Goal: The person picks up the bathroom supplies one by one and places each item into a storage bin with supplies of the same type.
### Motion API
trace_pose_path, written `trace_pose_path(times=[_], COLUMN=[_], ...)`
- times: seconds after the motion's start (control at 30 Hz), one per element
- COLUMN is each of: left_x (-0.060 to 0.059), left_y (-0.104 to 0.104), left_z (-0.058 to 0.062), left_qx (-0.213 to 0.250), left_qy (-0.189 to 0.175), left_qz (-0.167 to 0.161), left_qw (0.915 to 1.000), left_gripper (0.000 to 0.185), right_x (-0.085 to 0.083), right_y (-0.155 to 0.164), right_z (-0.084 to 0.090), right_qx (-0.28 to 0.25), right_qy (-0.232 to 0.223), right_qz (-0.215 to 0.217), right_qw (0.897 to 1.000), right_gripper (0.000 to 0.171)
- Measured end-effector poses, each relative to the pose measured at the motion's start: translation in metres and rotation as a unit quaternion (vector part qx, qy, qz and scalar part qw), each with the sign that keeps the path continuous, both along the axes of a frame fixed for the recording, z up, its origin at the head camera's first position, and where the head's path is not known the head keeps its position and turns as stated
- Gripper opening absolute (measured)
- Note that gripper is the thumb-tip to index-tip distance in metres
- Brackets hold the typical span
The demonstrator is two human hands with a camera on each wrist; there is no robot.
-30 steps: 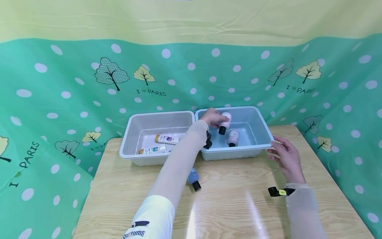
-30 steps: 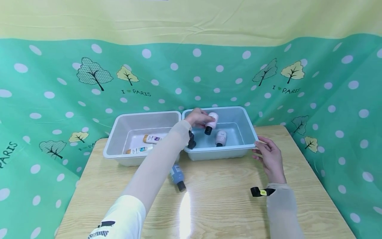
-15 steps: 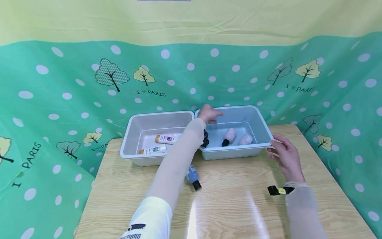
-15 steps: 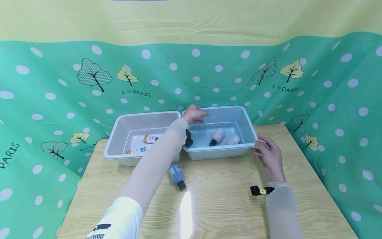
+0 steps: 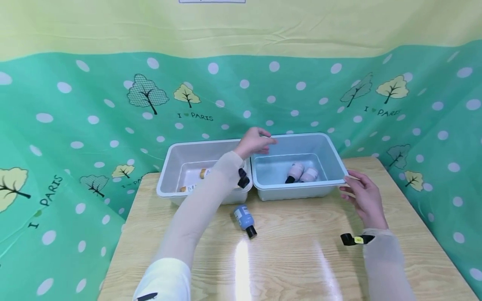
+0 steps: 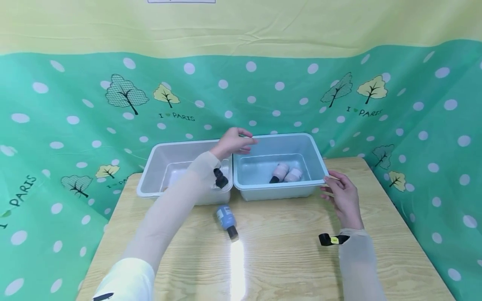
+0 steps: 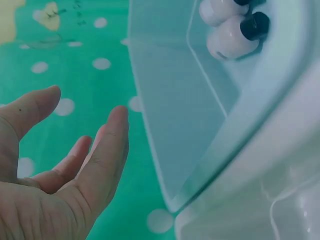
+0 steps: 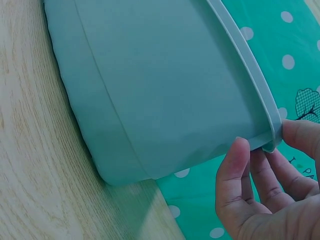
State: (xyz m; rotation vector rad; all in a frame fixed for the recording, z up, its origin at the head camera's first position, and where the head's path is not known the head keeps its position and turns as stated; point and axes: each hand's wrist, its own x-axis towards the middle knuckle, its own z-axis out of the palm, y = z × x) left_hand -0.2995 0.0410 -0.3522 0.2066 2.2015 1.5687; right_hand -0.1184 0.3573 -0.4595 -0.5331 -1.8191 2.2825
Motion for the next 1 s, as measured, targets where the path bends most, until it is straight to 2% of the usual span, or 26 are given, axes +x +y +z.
trace_pose_path(times=[0.27, 0.4, 0.5, 0.63, 0.73, 0.9, 1.0], left_x=[0.038, 0.058, 0.073, 0.094, 0.111, 0.139, 0.151], left_y=[-0.050, -0.077, -0.094, -0.111, -0.122, -0.139, -0.146], left_z=[0.015, 0.017, 0.015, 0.007, -0.001, -0.020, -0.033], left_qx=[0.075, 0.102, 0.110, 0.112, 0.117, 0.122, 0.127], left_qy=[0.032, 0.038, 0.036, 0.032, 0.032, 0.041, 0.037], left_qz=[-0.021, -0.013, -0.012, -0.014, -0.003, 0.028, 0.042], left_qw=[0.9964, 0.9939, 0.9932, 0.9930, 0.9926, 0.9913, 0.9903], left_gripper=[0.052, 0.050, 0.046, 0.042, 0.042, 0.042, 0.041], right_x=[0.001, 0.001, 0.001, 0.001, 0.002, 0.001, 0.001], right_y=[0.000, 0.001, 0.002, 0.003, 0.004, 0.002, 0.001], right_z=[0.000, -0.001, -0.001, -0.001, -0.001, -0.001, 0.001], right_qx=[-0.024, -0.033, -0.037, -0.035, -0.029, -0.026, -0.024], right_qy=[0.012, 0.014, 0.016, 0.013, 0.012, 0.011, 0.007], right_qz=[0.006, 0.008, 0.009, 0.007, 0.009, 0.009, 0.010], right_qw=[1.000, 0.999, 0.999, 0.999, 0.999, 1.000, 1.000], right_gripper=[0.047, 0.046, 0.046, 0.048, 0.050, 0.052, 0.051])
